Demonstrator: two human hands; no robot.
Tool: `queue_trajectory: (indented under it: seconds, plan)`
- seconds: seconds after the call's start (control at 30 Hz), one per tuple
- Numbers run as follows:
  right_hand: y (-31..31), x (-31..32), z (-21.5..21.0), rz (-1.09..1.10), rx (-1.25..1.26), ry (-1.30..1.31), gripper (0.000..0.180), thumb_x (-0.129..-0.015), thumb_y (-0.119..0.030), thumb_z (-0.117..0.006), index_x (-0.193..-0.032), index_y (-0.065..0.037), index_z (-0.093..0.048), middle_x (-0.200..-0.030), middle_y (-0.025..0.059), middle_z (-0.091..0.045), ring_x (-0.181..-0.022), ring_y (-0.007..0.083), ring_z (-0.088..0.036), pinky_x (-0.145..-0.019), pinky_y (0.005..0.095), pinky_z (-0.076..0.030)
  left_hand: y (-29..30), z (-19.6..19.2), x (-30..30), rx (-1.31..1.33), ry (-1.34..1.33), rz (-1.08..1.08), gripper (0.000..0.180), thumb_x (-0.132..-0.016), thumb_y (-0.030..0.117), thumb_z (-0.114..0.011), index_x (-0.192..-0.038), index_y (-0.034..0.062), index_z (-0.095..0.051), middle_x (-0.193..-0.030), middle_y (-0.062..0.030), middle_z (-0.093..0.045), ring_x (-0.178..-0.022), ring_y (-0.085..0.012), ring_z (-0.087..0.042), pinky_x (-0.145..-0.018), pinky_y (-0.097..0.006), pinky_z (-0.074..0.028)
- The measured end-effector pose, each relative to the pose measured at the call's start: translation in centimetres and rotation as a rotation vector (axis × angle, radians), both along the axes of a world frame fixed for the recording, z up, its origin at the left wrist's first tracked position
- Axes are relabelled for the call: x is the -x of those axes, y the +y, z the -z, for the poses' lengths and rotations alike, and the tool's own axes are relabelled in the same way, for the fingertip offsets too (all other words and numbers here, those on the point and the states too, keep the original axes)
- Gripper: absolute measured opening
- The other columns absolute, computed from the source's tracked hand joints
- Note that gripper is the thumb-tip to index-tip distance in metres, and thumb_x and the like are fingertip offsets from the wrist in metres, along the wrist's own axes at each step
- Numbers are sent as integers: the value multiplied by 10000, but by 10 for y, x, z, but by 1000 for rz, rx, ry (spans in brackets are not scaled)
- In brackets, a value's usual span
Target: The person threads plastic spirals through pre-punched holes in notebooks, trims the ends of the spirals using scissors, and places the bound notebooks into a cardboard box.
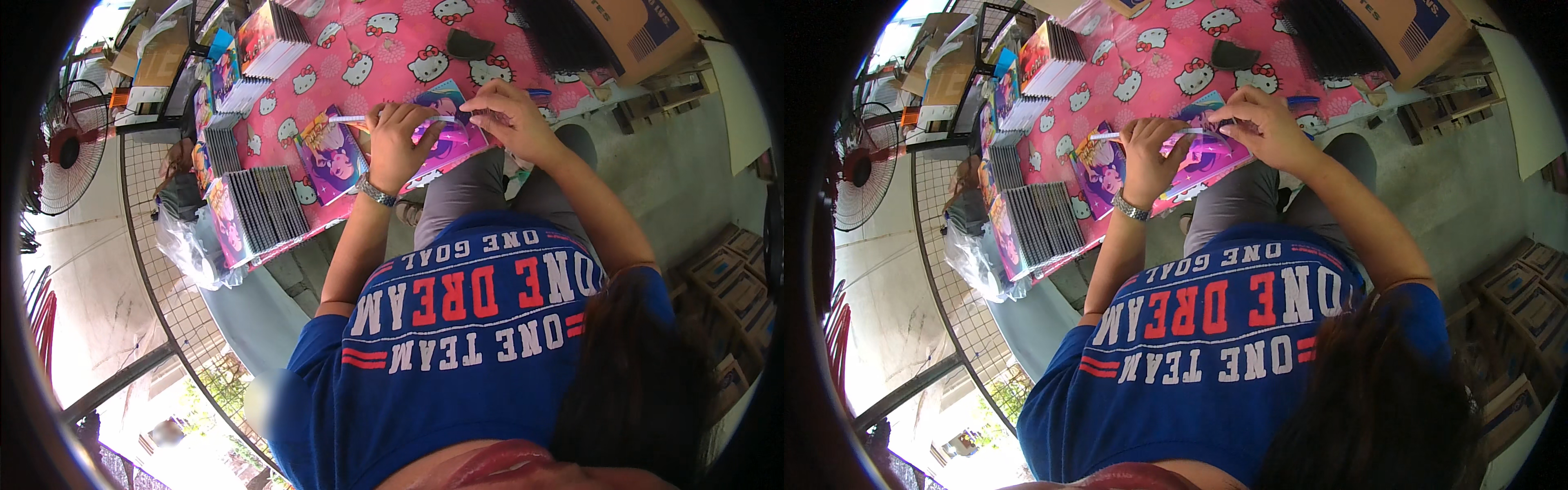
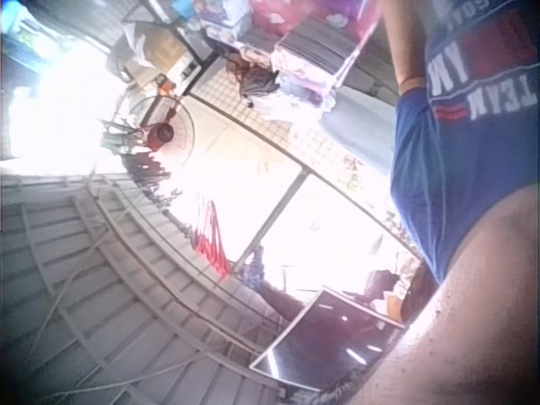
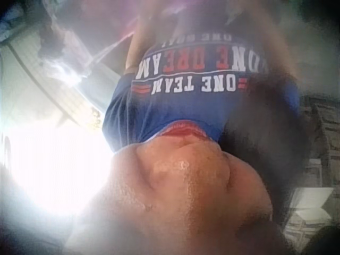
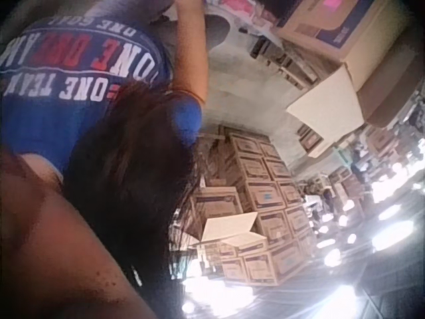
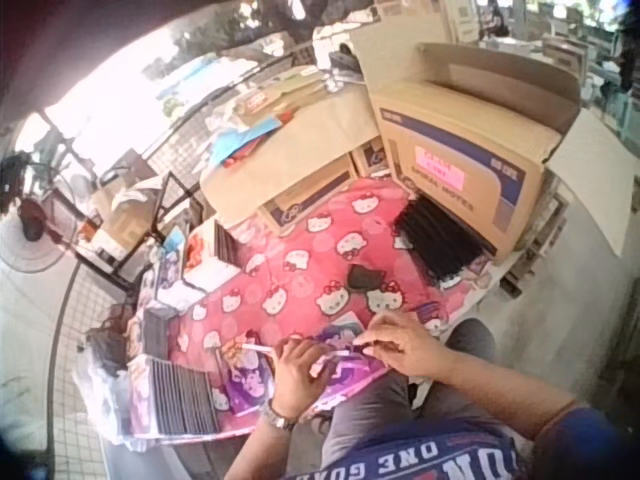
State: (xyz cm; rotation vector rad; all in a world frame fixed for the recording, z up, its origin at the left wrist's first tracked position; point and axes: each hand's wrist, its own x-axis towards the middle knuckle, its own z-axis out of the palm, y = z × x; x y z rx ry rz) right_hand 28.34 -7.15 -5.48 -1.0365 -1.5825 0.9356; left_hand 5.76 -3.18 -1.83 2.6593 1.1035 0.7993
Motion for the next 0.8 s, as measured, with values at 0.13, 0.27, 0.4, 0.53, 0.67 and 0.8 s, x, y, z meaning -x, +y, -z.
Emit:
queue_trajectory:
  seconds: [0.13,0.27,0.4,0.53,0.67,0.8]
  plan:
    - [-4,-1,-6,0,-84,-41,251,-844,-3,-686,-1069,-112,-713,-932,34,-529,-811,160,-552,-685,277,-453,-2,0,0,-16,4,12,185,-793,201,-755,-943,104,-712,-898,-41,-687,-900,-249,-606,-920,-403,-358]
    - [-4,-2,-6,-61,-4,-34,263,-852,-2,-678,-1085,-120,-709,-919,31,-510,-784,154,-530,-701,278,-449,-1,3,1,-30,0,4,181,-794,197,-753,-946,106,-713,-896,-40,-687,-899,-247,-606,-913,-398,-361]
    - [-2,-2,-11,70,-68,-37,280,-853,-2,-675,-1101,-130,-705,-909,30,-505,-769,154,-523,-698,279,-449,-1,3,1,-22,-2,-2,175,-794,199,-753,-939,108,-715,-887,-37,-686,-892,-245,-607,-911,-394,-361]
    - [0,-4,0,-23,-74,-68,289,-857,7,-662,-1106,-135,-700,-921,39,-517,-781,159,-540,-696,286,-453,-1,3,1,-40,-2,-1,174,-791,203,-756,-929,106,-715,-875,-35,-685,-880,-245,-606,-909,-394,-361]
    - [-1,-6,-4,-17,-127,-153,289,-869,12,-640,-1110,-137,-699,-947,47,-527,-792,168,-557,-687,289,-454,1,4,2,-31,1,7,170,-792,199,-754,-927,105,-712,-885,-42,-685,-893,-251,-606,-912,-399,-363]
    - [6,-12,-4,-124,-98,-171,273,-886,3,-613,-1123,-113,-679,-929,61,-540,-789,189,-571,-674,304,-463,0,3,-2,-40,5,9,186,-805,169,-727,-974,100,-688,-937,-59,-678,-937,-261,-605,-939,-413,-361]
